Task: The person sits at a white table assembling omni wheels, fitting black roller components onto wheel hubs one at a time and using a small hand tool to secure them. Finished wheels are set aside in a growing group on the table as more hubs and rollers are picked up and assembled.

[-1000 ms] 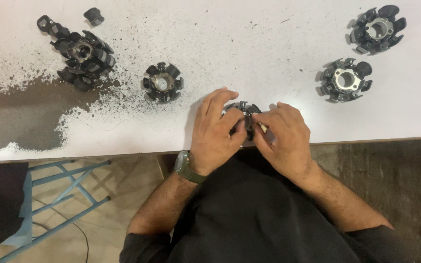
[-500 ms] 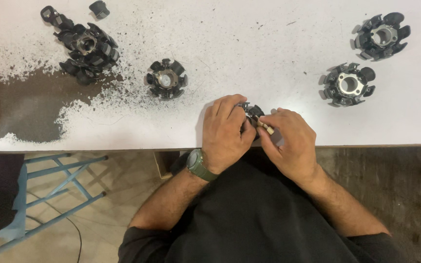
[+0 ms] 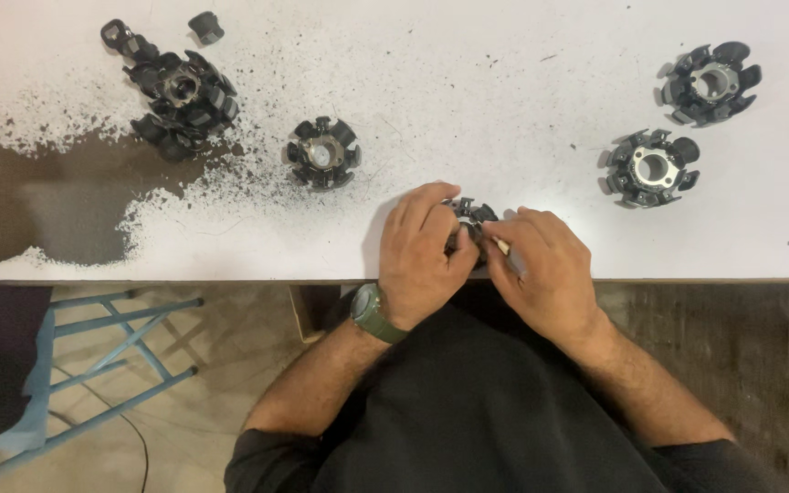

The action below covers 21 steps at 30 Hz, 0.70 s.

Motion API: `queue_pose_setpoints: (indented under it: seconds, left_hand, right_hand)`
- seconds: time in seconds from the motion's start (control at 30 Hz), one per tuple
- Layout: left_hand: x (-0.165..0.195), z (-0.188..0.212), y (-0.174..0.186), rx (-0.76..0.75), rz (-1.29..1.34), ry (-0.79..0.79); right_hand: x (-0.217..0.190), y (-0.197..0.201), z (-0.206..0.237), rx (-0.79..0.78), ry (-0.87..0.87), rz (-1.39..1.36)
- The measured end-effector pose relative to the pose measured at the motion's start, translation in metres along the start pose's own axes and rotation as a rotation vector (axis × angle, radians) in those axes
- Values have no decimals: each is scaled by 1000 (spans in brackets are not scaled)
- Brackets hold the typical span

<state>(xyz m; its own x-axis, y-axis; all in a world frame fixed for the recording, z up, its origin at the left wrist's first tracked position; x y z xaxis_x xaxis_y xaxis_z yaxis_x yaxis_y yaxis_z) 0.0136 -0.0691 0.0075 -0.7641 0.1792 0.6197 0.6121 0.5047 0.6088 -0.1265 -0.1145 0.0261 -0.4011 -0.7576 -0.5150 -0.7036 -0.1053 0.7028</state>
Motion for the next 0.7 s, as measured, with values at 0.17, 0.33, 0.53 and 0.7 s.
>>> queue_pose_setpoints:
  seconds: [0.17, 0.33, 0.53, 0.7]
  left_hand:
    - [0, -4, 15, -31, -47, -53]
    - [-11, -9, -2, -185, -45, -52]
    - [-14, -11, 7, -144, -22, -36]
    - [4, -17, 16, -206, -113, -222]
  right_hand:
    - [7, 4, 4, 100, -21, -42]
    - [14, -7, 3, 79, -88, -84]
    - [15, -7, 4, 74, -106, -105]
    - [14, -8, 3, 63, -108, -97]
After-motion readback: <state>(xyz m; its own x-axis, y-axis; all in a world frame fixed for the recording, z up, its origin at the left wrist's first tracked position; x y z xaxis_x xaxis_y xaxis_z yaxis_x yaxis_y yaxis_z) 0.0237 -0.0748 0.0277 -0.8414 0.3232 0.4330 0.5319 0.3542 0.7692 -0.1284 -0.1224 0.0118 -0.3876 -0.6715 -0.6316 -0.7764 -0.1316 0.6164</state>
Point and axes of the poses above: each hand's wrist, its own z-axis away from the middle knuckle, its own y-axis out of the back of the hand, x = y × z, the point moved 7 cm from there along -z, towards the middle knuckle, and after that the axes turned 1 degree about -y, right-handed, at the moved point
